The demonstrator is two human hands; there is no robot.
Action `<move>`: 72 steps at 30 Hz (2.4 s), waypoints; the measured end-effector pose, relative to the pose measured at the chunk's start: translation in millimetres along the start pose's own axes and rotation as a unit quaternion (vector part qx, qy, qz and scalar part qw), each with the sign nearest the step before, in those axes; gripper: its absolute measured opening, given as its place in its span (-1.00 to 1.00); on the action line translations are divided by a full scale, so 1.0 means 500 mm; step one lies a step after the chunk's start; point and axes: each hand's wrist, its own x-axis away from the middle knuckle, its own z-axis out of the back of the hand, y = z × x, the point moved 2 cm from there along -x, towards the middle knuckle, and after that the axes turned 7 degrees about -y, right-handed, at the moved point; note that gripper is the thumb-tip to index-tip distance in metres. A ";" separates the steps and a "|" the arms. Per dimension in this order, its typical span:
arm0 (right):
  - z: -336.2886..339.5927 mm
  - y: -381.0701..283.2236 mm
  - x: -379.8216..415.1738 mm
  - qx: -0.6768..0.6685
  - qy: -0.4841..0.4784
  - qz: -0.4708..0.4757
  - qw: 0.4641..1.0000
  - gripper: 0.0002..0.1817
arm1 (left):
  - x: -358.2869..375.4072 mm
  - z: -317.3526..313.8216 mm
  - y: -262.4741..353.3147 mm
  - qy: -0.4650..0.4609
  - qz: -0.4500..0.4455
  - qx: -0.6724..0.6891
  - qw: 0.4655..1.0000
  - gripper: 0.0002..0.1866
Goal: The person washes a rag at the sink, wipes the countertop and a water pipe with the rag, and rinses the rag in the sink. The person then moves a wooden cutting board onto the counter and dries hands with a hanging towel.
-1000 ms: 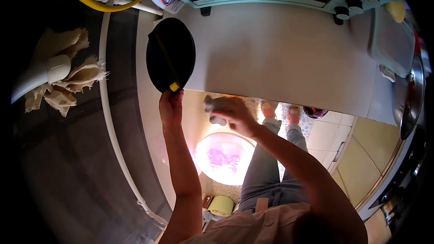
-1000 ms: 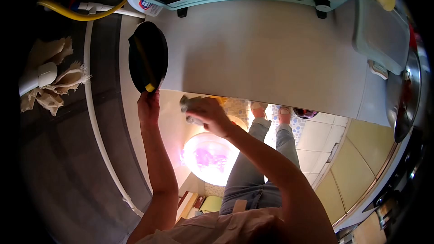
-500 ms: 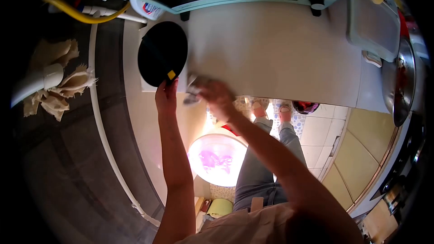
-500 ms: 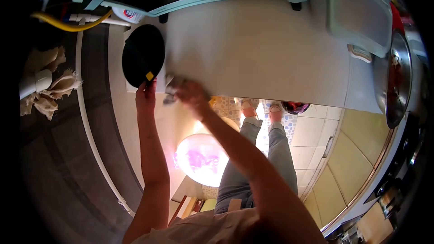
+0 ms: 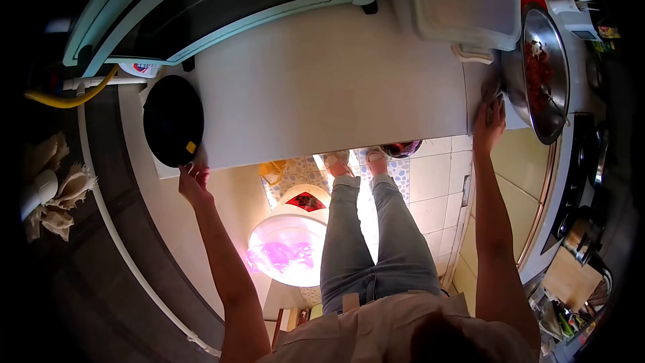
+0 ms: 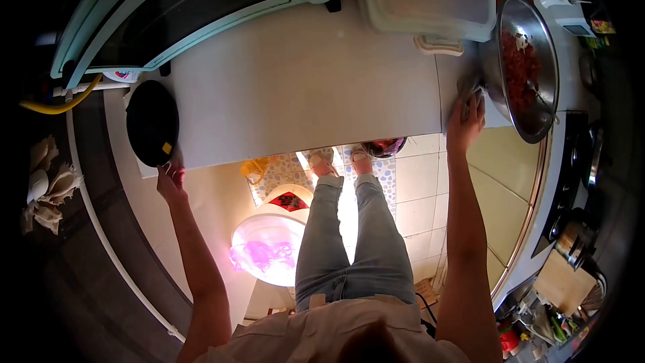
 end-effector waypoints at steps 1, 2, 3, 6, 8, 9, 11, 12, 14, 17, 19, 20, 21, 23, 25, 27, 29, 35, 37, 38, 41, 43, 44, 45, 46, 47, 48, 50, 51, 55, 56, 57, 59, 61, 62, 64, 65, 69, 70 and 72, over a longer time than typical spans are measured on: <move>-0.019 -0.020 -0.017 -0.017 -0.012 0.019 1.000 -0.62 | 0.023 -0.001 0.003 0.026 -0.014 -0.009 1.000 -0.62; -0.043 -0.047 -0.025 -0.033 -0.024 0.038 0.998 -0.62 | 0.043 0.001 0.003 0.051 -0.028 -0.020 0.998 -0.63; -0.054 -0.081 -0.018 -0.046 -0.037 0.055 0.997 -0.62 | 0.058 0.009 -0.002 0.060 -0.027 -0.009 0.998 -0.63; -0.062 -0.257 0.042 -0.036 -0.071 0.186 0.979 -0.51 | 0.092 0.029 -0.032 0.082 -0.007 0.026 0.996 -0.64; -0.057 -0.351 0.114 -0.121 -0.225 0.210 0.944 -0.51 | 0.107 0.034 -0.066 0.100 0.022 0.056 0.993 -0.65; -0.075 -0.393 0.170 -0.157 -0.199 0.277 0.927 -0.52 | 0.117 0.026 -0.074 0.097 0.027 0.052 0.994 -0.65; -0.037 -0.489 0.243 -0.197 -0.246 0.334 0.888 -0.48 | 0.147 0.008 -0.089 0.094 0.033 0.040 0.994 -0.66; -0.013 -0.516 0.244 -0.210 -0.284 0.332 0.875 -0.45 | 0.166 -0.011 -0.087 0.084 0.033 0.052 0.995 -0.68; -0.030 -0.474 0.230 -0.186 -0.305 0.386 0.851 -0.48 | 0.196 -0.042 -0.077 0.045 0.031 0.018 0.998 -0.68; -0.029 -0.315 0.145 -0.172 -0.217 0.365 0.889 -0.52 | 0.229 -0.084 -0.068 -0.011 0.034 -0.030 0.999 -0.71; 0.010 -0.197 0.056 -0.139 -0.151 0.255 0.945 -0.55 | 0.246 -0.090 -0.073 -0.025 0.048 -0.056 0.997 -0.73; -0.012 -0.109 0.036 -0.124 -0.122 0.178 0.969 -0.51 | 0.256 -0.097 -0.075 -0.026 0.043 -0.054 0.997 -0.76; 0.022 -0.089 0.006 -0.044 -0.117 0.132 0.983 -0.46 | 0.262 -0.100 -0.077 -0.030 0.046 -0.056 0.997 -0.77; -0.008 -0.076 0.001 -0.023 -0.074 0.103 0.992 -0.48 | 0.281 -0.109 -0.087 -0.034 0.054 -0.054 0.997 -0.78; -0.045 -0.151 0.023 -0.006 -0.055 0.085 0.995 -0.53 | 0.297 -0.111 -0.114 -0.040 0.064 -0.030 0.997 -0.78; -0.069 -0.277 0.077 -0.095 -0.135 0.154 0.974 -0.71 | 0.314 -0.124 -0.126 -0.043 0.082 -0.007 0.996 -0.79; -0.088 -0.396 0.158 -0.186 -0.179 0.281 0.924 -0.73 | 0.338 -0.148 -0.128 -0.054 0.093 -0.001 0.994 -0.79; -0.041 -0.413 0.175 -0.252 -0.278 0.373 0.849 -0.64 | 0.404 -0.179 -0.085 -0.105 0.010 -0.145 0.984 -0.76; -0.060 -0.268 0.086 -0.276 -0.153 0.275 0.908 -0.62 | 0.408 -0.147 -0.110 -0.093 0.040 -0.156 0.983 -0.75; -0.044 -0.208 0.023 -0.188 -0.101 0.250 0.944 -0.58 | 0.409 -0.127 -0.127 -0.080 0.066 -0.149 0.983 -0.75; -0.063 -0.071 -0.073 -0.085 -0.054 0.058 0.993 -0.47 | 0.412 -0.068 -0.175 -0.064 0.114 -0.096 0.987 -0.76; -0.078 -0.129 -0.065 -0.035 -0.053 0.053 0.997 -0.46 | 0.412 -0.051 -0.200 -0.059 0.154 -0.054 0.985 -0.76; -0.095 -0.176 -0.037 -0.063 -0.058 0.081 0.993 -0.46 | 0.414 -0.050 -0.205 -0.047 0.164 -0.059 0.984 -0.75; -0.107 -0.231 -0.005 -0.090 -0.064 0.109 0.988 -0.46 | 0.416 -0.051 -0.204 -0.034 0.174 -0.065 0.982 -0.74; -0.105 -0.306 0.038 -0.125 -0.058 0.152 0.979 -0.50 | 0.413 -0.038 -0.212 -0.079 0.135 -0.118 0.981 -0.73; -0.094 -0.391 0.091 -0.161 -0.054 0.194 0.966 -0.53 | 0.415 -0.031 -0.208 -0.070 0.132 -0.084 0.985 -0.73; -0.084 -0.471 0.147 -0.198 -0.089 0.220 0.951 -0.54 | 0.417 -0.025 -0.203 -0.061 0.129 -0.051 0.989 -0.74; -0.092 -0.608 0.283 -0.304 -0.174 0.275 0.895 -0.54 | 0.409 -0.004 -0.189 -0.039 0.152 0.012 0.988 -0.74; -0.083 -0.666 0.344 -0.363 -0.199 0.323 0.851 -0.55 | 0.405 0.013 -0.185 -0.027 0.156 0.016 0.987 -0.74; -0.095 -0.841 0.566 -0.376 -0.419 0.464 0.684 -0.84 | 0.403 0.104 -0.174 -0.005 0.162 0.029 0.986 -0.71; -0.096 -0.844 0.615 -0.220 -0.522 0.482 0.668 -0.90 | 0.401 0.125 -0.174 -0.001 0.158 0.025 0.987 -0.71; -0.068 -0.816 0.616 -0.228 -0.482 0.512 0.674 -0.90 | 0.397 0.143 -0.173 0.001 0.156 0.020 0.988 -0.71; -0.068 -0.744 0.653 -0.333 -0.528 0.455 0.635 -0.66 | 0.390 0.156 -0.172 -0.001 0.166 0.012 0.986 -0.72; -0.053 -0.615 0.635 -0.447 -0.526 0.283 0.666 -0.51 | 0.366 0.157 -0.200 -0.024 0.183 0.003 0.983 -0.73; -0.058 -0.547 0.623 -0.512 -0.488 0.190 0.681 -0.55 | 0.350 0.156 -0.223 -0.046 0.213 -0.004 0.976 -0.74; 0.024 -0.414 0.525 -0.496 -0.451 0.000 0.742 -0.62 | 0.332 0.127 -0.255 -0.099 0.274 0.007 0.957 -0.75; 0.008 -0.326 0.539 -0.425 -0.478 -0.108 0.761 -0.67 | 0.333 0.105 -0.261 -0.127 0.305 0.008 0.944 -0.75; 0.185 -0.141 0.428 -0.530 -0.393 -0.396 0.639 -0.63 | 0.389 -0.026 -0.229 -0.267 0.250 -0.117 0.923 -0.77; 0.224 -0.108 0.423 -0.610 -0.337 -0.443 0.564 -0.61 | 0.414 -0.053 -0.220 -0.299 0.229 -0.143 0.915 -0.77; 0.322 -0.056 0.411 -0.739 -0.243 -0.458 0.431 -0.56 | 0.463 -0.097 -0.219 -0.354 0.211 -0.166 0.896 -0.77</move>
